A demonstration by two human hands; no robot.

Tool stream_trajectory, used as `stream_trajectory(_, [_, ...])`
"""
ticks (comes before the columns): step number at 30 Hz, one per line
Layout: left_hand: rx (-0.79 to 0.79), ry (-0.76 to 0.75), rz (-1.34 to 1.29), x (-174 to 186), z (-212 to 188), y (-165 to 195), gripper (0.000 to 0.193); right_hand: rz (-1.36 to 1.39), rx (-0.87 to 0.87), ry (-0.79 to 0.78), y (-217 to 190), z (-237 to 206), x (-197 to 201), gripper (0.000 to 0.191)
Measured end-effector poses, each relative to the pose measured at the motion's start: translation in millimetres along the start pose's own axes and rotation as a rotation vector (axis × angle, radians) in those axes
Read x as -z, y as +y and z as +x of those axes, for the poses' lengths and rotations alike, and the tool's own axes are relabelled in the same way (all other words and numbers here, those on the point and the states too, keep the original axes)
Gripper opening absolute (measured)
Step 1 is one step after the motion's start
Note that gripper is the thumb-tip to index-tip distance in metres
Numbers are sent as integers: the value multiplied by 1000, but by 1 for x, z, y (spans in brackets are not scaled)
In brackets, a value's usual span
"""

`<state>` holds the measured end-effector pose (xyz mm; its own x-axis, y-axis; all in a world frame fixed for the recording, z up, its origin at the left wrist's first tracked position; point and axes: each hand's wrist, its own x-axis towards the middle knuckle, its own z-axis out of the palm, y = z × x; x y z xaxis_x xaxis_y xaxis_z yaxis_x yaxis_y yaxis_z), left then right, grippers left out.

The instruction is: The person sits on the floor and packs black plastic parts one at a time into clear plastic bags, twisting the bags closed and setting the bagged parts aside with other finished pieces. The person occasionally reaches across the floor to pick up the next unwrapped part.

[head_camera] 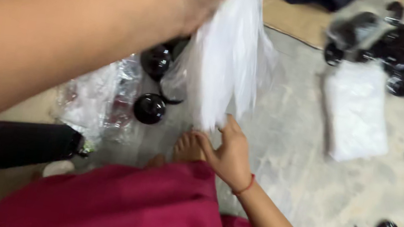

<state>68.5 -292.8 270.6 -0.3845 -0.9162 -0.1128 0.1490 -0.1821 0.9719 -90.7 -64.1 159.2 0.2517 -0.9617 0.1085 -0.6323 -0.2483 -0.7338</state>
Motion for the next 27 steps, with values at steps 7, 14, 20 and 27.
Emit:
stream_trajectory(7, [-29, 74, -79, 24, -32, -24, 19, -261, 453, -42, 6, 29, -72, 59])
stream_trajectory(14, [-179, 39, -27, 14, -14, -30, 13, -430, 622, -162, -2, 21, -147, 48])
stream_trajectory(20, [-139, 60, -73, 20, -27, -21, 13, 95, 181, 27, 48, -7, -84, 39])
stream_trajectory(27, [-154, 70, -378, 39, -50, -1, 7, -546, 6, 449, 156, -16, 45, 39])
